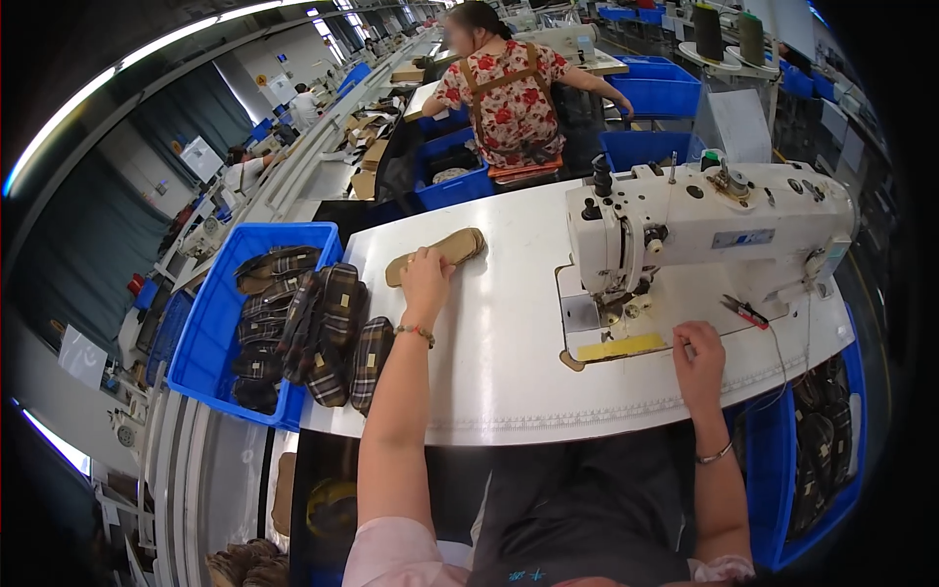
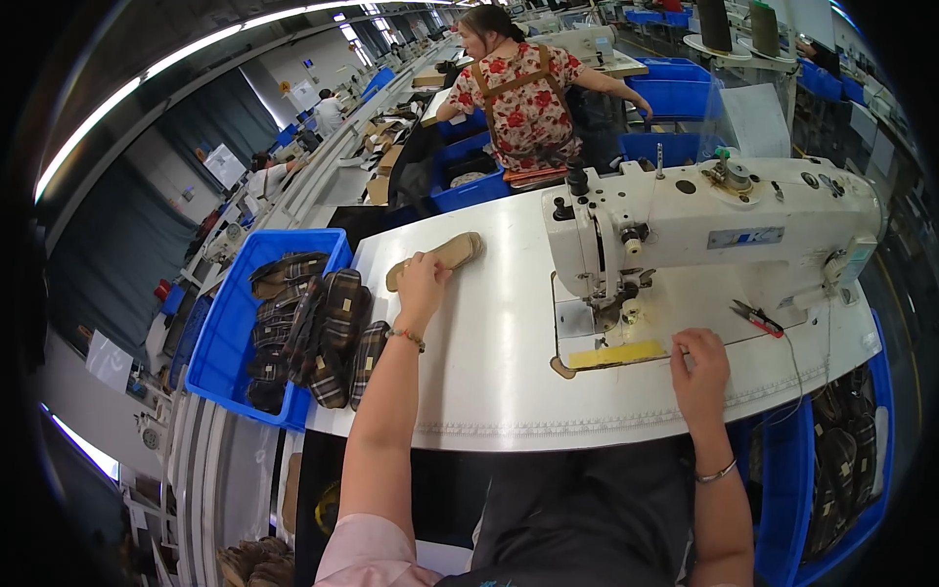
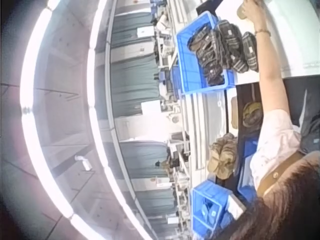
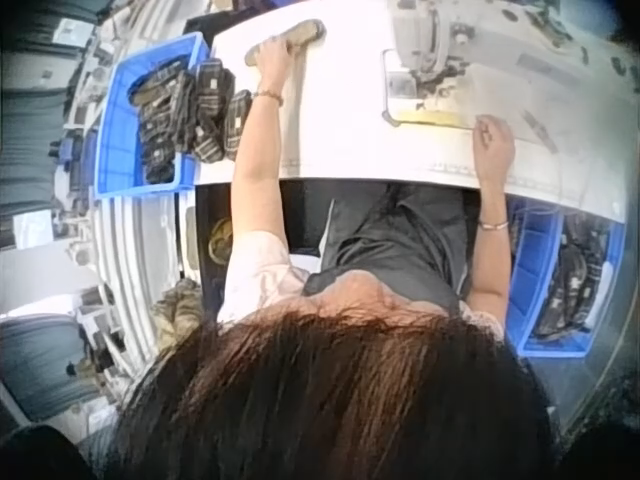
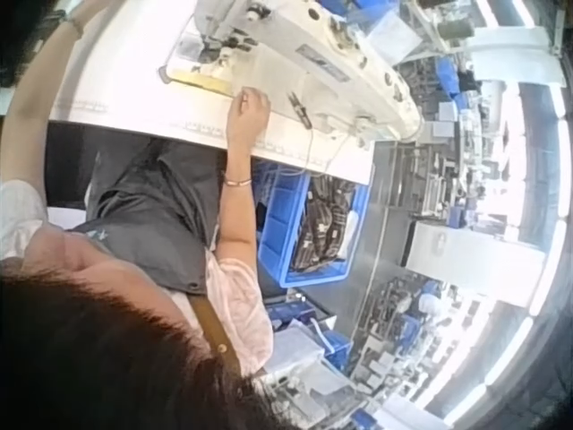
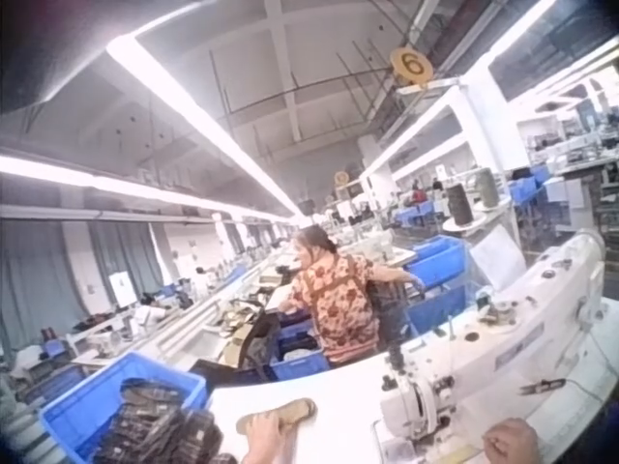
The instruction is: The recorder is sewing fabric and leather components of a shoe upper using an industrial sewing machine at a factory workstation.
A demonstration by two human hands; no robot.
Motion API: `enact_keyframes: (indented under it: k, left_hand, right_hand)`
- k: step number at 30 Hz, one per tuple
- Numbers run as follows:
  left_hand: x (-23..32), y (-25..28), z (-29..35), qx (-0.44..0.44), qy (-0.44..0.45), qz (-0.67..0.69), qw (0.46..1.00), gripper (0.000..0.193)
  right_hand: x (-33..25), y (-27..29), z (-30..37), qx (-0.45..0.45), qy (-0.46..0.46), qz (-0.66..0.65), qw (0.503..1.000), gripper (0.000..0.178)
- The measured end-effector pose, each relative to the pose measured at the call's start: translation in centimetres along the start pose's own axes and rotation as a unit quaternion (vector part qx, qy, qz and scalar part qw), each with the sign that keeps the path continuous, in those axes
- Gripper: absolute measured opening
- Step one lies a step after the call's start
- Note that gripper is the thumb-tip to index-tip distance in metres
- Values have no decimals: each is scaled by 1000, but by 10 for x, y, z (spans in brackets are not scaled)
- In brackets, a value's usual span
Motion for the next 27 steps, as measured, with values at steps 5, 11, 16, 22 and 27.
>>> enact_keyframes:
  k: [5,11,16,22,27]
  left_hand:
    - [-5,0,0,26,-31,-5,999,21]
    - [-22,-4,-5,52,41,32,997,21]
    - [-22,-5,-8,43,10,20,999,17]
    - [-13,14,-3,81,-29,45,995,12]
    - [82,44,30,79,-163,142,973,11]
  right_hand:
    - [-1,0,1,4,9,8,1000,10]
    - [4,-2,2,4,3,17,1000,11]
    - [3,-1,1,-1,-2,18,1000,11]
    - [-1,-2,2,5,15,24,1000,11]
    - [-5,-2,5,12,28,38,999,10]
Point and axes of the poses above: each hand's wrist, its own z-axis away from the middle knuckle, its own y-axis out of the back of the hand, x = y × z, the point moved 10 cm from there along -z, towards the middle knuckle, and after that the axes turned 15 degrees about -y, right-handed, at the moved point
